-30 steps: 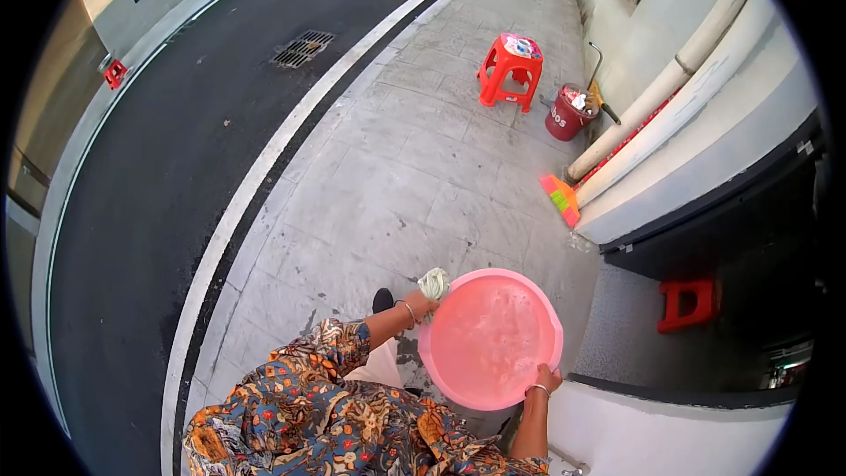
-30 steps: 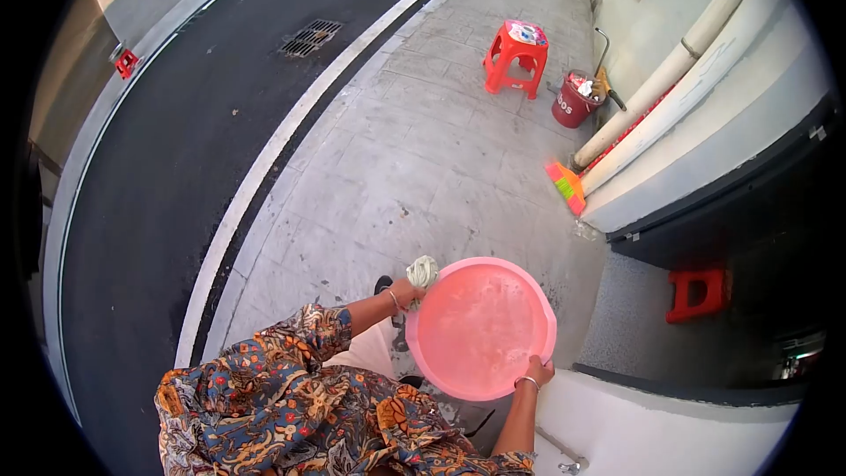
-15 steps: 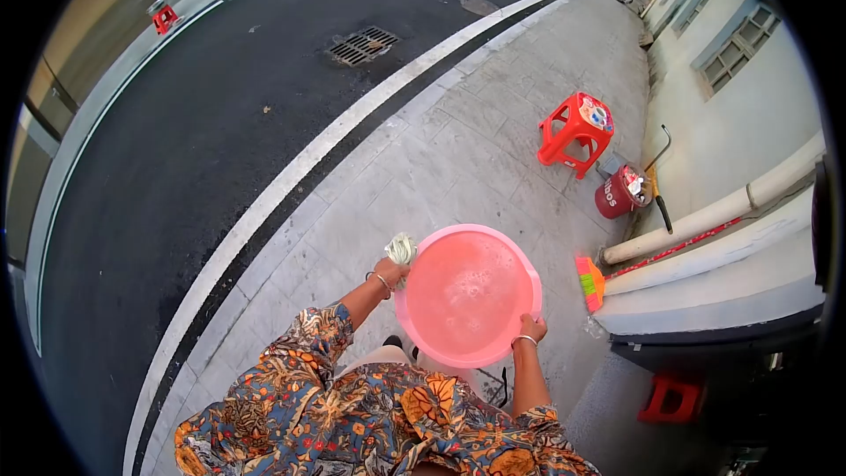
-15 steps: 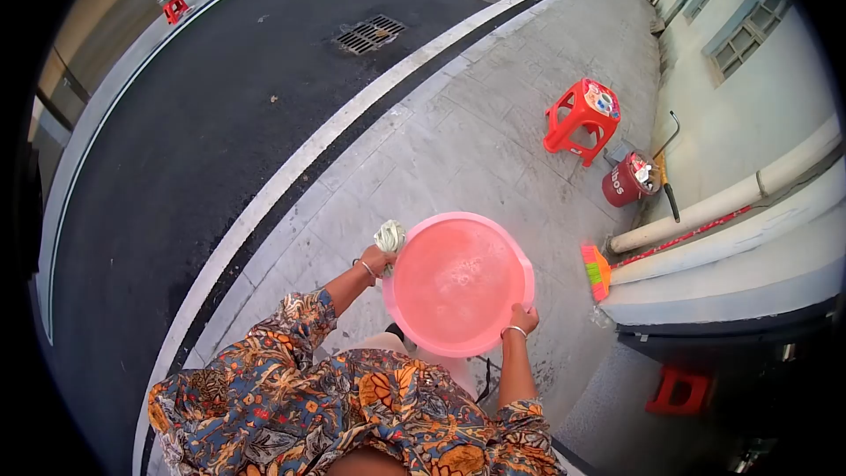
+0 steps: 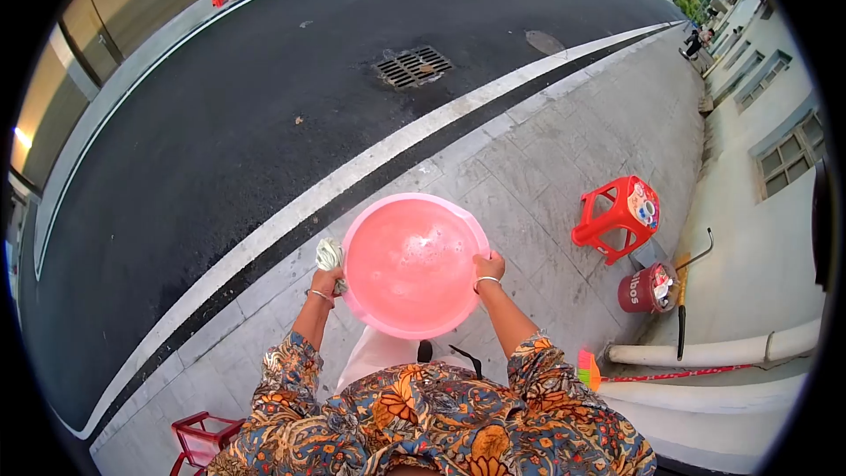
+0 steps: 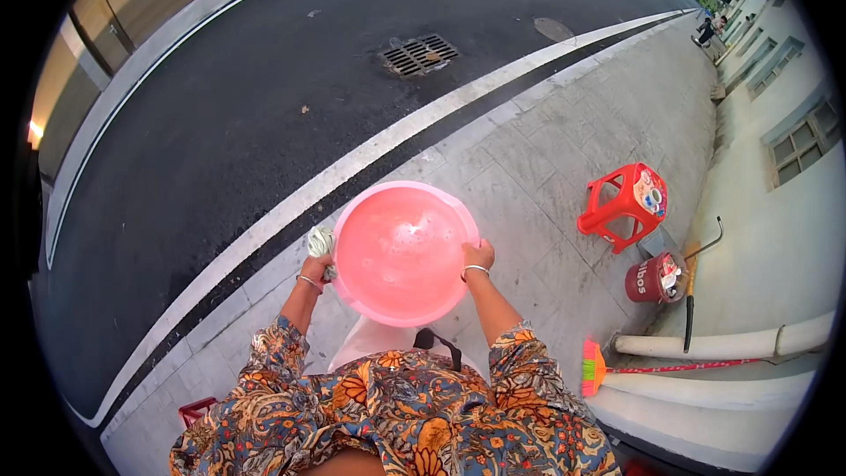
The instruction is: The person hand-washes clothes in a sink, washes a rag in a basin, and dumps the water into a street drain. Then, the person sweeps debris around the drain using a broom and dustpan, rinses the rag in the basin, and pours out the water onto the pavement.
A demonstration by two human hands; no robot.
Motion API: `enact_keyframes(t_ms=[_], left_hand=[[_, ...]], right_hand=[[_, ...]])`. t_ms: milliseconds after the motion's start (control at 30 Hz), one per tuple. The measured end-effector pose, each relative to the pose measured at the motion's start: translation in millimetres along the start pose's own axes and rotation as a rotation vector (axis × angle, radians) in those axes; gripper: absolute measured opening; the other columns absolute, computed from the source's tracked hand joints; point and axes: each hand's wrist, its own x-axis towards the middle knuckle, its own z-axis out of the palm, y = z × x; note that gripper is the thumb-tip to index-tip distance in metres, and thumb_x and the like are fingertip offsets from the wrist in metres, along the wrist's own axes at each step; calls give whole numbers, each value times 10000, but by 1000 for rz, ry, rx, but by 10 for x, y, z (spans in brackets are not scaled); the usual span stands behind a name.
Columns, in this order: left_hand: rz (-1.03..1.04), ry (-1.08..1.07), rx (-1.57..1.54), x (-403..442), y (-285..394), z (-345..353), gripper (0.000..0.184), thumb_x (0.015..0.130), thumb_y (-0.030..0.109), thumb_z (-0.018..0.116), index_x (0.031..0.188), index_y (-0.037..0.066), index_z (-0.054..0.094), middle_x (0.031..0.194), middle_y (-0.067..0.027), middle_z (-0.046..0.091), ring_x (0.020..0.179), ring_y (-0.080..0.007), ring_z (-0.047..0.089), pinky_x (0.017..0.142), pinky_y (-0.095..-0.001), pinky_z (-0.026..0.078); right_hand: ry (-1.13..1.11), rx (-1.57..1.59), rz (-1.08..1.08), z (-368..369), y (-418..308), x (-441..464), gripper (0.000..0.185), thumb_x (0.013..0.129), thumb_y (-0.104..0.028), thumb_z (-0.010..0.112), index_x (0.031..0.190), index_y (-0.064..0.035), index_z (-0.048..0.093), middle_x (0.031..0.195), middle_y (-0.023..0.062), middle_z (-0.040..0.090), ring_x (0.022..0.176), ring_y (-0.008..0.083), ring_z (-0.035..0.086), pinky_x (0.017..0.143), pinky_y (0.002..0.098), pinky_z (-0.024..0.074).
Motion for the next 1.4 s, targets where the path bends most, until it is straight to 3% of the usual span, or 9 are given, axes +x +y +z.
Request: enact_keyframes(t_ms=[233,333,433,567,800,900,1000,1133,1400], left_hand=[[25,155,-44,1088,721,-36,413,630,64,562,1041,102,565,735,-2,593,516,-142,565,392,-303,455],[6,193,-92,1553,961,-56,396,627,56,557,1021,98,565,729,-5,589,511,-148,563,388,-302,452],[-52,284,-58,1884,1400,159,379,626,45,551,1000,101,567,724,-5,586,504,-154,562,381,-307,448],[-74,285,-76,2726,1641,314,359,628,38,543,981,97,569,725,-18,591,509,-164,565,397,-337,462],[-288,412,-49,4745,2606,1297,344,624,64,547,966,89,572,769,-53,606,603,-215,599,538,-417,512],[-279,348,-66,5783,3308,2000,295,647,90,549,941,86,569,784,-55,603,630,-221,598,557,-431,505],[-413,303,-69,6856,4021,2539,245,706,113,528,947,77,559,786,-58,604,617,-211,601,577,-408,523],[-417,218,-107,7902,4442,3110,258,756,112,499,1010,71,526,828,-73,588,655,-207,608,596,-385,539],[-163,71,-175,8306,4450,3602,328,758,102,521,1084,65,504,925,-86,600,720,-203,621,616,-395,544]], right_hand=[[-152,-98,-2,1456,-462,1060,124,566,-53,644,642,-18,551,598,58,552,539,145,481,532,313,419],[-207,-113,47,1987,-625,1381,136,562,-69,651,649,-18,561,599,63,558,541,153,499,536,318,427],[-277,-170,24,2566,-583,1904,201,589,-153,638,693,4,569,638,176,580,568,287,556,576,366,448],[-352,-264,-19,3304,-642,2727,187,587,-147,643,674,10,588,643,145,595,581,221,569,585,335,457],[-601,-371,171,4648,-1118,4915,279,595,-105,645,831,44,635,840,208,642,808,294,635,715,352,487],[-641,-677,61,5250,-1711,6179,339,606,-100,657,902,64,627,894,221,636,859,302,631,718,336,499],[-746,-710,297,5598,-2725,7131,437,608,-85,629,1014,71,587,969,210,622,852,310,629,673,402,517],[-1151,-1206,194,6364,-2718,8588,420,694,-113,607,1089,23,565,1074,196,593,956,295,603,765,405,497],[-601,-724,1,6105,-3066,9029,422,629,-134,664,1008,39,595,943,194,631,881,301,618,736,368,497]])
